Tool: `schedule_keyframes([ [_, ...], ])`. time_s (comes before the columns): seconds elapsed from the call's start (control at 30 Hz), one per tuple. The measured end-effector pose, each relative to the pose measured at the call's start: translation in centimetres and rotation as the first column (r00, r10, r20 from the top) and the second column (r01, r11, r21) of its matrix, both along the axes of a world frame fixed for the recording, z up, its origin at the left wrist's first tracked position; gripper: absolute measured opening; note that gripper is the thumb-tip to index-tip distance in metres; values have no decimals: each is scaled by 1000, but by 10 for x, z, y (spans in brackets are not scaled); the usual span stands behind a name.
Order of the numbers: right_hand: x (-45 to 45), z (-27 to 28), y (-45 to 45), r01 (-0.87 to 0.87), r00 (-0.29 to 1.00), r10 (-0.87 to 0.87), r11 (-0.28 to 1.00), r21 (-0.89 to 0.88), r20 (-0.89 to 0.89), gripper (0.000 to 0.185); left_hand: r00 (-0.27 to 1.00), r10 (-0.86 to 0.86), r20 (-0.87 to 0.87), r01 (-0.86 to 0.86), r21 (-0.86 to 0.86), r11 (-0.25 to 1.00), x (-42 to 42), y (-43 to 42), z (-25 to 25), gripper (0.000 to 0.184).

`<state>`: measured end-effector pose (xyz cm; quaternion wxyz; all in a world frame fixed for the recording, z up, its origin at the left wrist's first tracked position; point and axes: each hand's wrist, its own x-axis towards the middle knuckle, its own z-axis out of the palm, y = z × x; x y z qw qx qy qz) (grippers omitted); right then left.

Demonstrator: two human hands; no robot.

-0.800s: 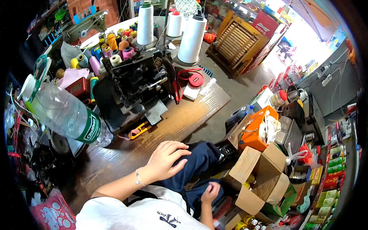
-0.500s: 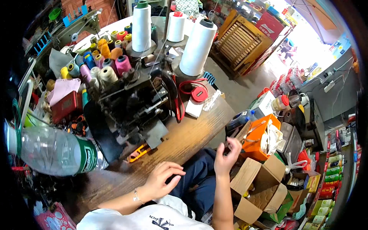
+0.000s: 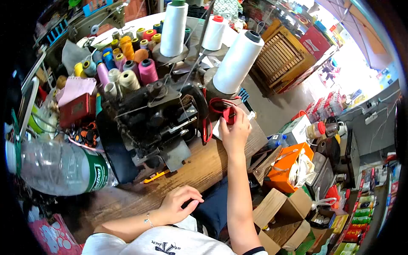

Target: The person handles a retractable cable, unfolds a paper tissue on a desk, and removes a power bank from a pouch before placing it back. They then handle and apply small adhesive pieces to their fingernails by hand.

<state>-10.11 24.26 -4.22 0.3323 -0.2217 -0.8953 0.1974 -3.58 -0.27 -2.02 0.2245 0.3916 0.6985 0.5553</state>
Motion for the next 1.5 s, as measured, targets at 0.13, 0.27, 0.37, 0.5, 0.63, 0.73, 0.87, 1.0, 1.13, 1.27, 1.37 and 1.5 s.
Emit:
schedule_keyframes([
  [0.13,7,6,-3,18,988,-15,1000,19,-155,46,1000,-15,-25,15,14,1000,3,-1,-1,8],
  [0.27,11,3,-3,-88,908,38,991,-100,-416,42,998,-27,-48,29,40,999,5,-5,-4,8],
  [0.37,14,5,-4,-162,853,5,953,-257,-521,38,998,-21,-66,23,39,999,8,-4,-4,7],
  [0.5,20,1,1,-189,790,-7,949,-254,-614,29,995,-17,-96,21,36,999,10,-4,-7,7],
  [0.63,26,4,2,-323,636,-91,871,-371,-767,22,995,4,-101,2,54,999,11,-1,-8,7],
  [0.73,29,1,8,-414,560,-122,816,-404,-820,22,994,8,-111,-3,43,999,10,1,-11,7],
  [0.87,40,-1,3,-464,553,-92,791,-399,-828,25,998,49,39,-52,81,995,12,1,-15,8],
  [1.0,76,-12,-32,-650,562,-160,520,-553,-811,37,987,38,157,-59,130,990,8,0,-17,9],
  [1.13,117,-9,-74,-640,686,-144,347,-685,-714,43,964,110,244,-152,161,975,13,1,-17,18],
  [1.27,138,-13,-99,-593,750,-111,321,-738,-651,45,976,100,195,-123,110,986,13,-2,-17,42],
  [1.37,149,-10,-113,-610,771,-61,212,-763,-633,47,984,78,163,-92,82,992,17,-3,-14,61],
  [1.5,162,-7,-131,-725,688,-155,-95,-682,-709,48,975,127,-180,-111,97,989,19,-2,-13,79],
])
